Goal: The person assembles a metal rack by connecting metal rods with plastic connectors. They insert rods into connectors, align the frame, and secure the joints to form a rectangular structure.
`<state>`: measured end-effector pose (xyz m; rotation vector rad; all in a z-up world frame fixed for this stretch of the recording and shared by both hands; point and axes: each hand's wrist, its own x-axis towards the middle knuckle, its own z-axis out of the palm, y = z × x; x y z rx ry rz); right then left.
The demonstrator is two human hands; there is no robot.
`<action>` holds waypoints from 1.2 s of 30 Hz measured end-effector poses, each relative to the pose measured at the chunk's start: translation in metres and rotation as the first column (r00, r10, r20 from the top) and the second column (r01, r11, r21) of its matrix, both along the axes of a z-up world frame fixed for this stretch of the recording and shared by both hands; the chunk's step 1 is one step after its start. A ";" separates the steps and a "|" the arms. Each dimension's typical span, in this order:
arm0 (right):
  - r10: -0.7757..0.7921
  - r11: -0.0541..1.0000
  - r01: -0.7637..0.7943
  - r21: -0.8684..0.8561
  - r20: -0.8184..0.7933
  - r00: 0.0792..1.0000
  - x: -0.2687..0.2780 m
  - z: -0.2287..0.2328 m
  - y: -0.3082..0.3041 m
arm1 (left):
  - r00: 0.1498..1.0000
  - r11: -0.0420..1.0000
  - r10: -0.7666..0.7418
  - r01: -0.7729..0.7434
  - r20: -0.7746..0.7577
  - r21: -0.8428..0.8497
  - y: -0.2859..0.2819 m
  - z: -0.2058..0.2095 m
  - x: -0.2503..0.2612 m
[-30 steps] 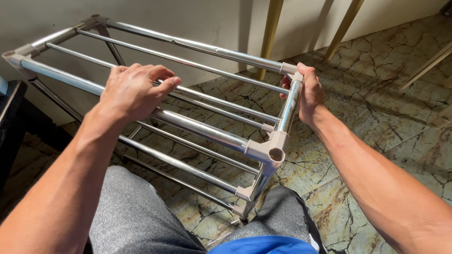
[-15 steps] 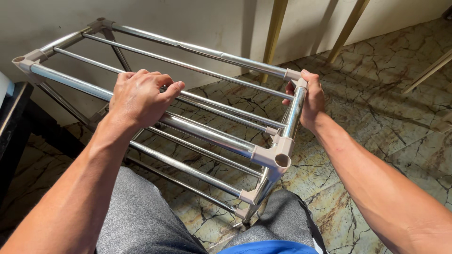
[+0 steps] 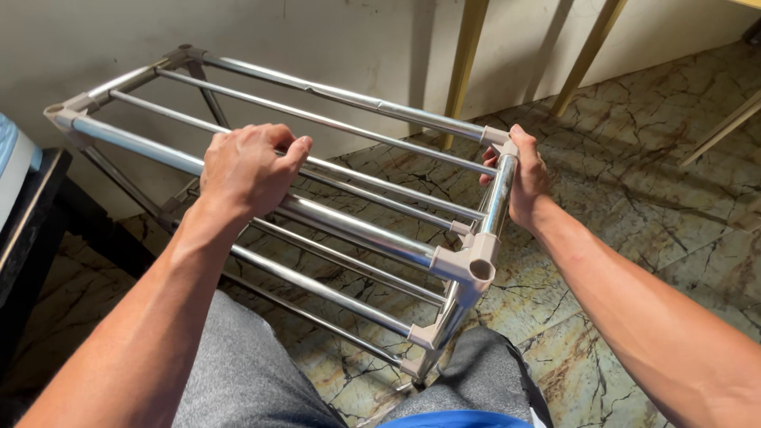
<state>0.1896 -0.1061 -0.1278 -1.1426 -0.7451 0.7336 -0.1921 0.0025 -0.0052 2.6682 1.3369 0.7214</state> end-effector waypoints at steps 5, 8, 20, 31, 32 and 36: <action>0.028 0.998 -0.028 -0.049 -0.001 1.000 0.028 0.002 0.019 | 0.998 0.997 0.048 -0.051 -0.039 -0.058 -0.001 0.005 0.023; 0.086 0.994 -0.083 -0.068 0.055 0.995 0.048 0.010 0.028 | 0.997 0.989 0.077 -0.077 -0.002 -0.127 -0.002 0.005 0.038; -0.038 0.935 0.243 -0.258 0.608 0.793 -0.039 0.111 -0.063 | 0.975 0.995 0.086 -0.075 0.206 -0.060 -0.001 -0.003 0.035; 0.207 0.877 0.313 -0.365 0.874 0.439 -0.070 0.083 -0.063 | 0.980 0.998 0.046 -0.054 0.194 0.036 0.000 -0.010 0.036; 0.216 0.878 0.314 -0.363 0.883 0.416 -0.068 0.080 -0.061 | 0.980 0.997 0.060 -0.066 0.189 0.026 0.000 -0.010 0.035; 0.214 0.882 0.310 -0.355 0.888 0.408 -0.058 0.073 -0.058 | 0.980 0.995 0.046 -0.062 0.194 0.077 0.000 -0.012 0.038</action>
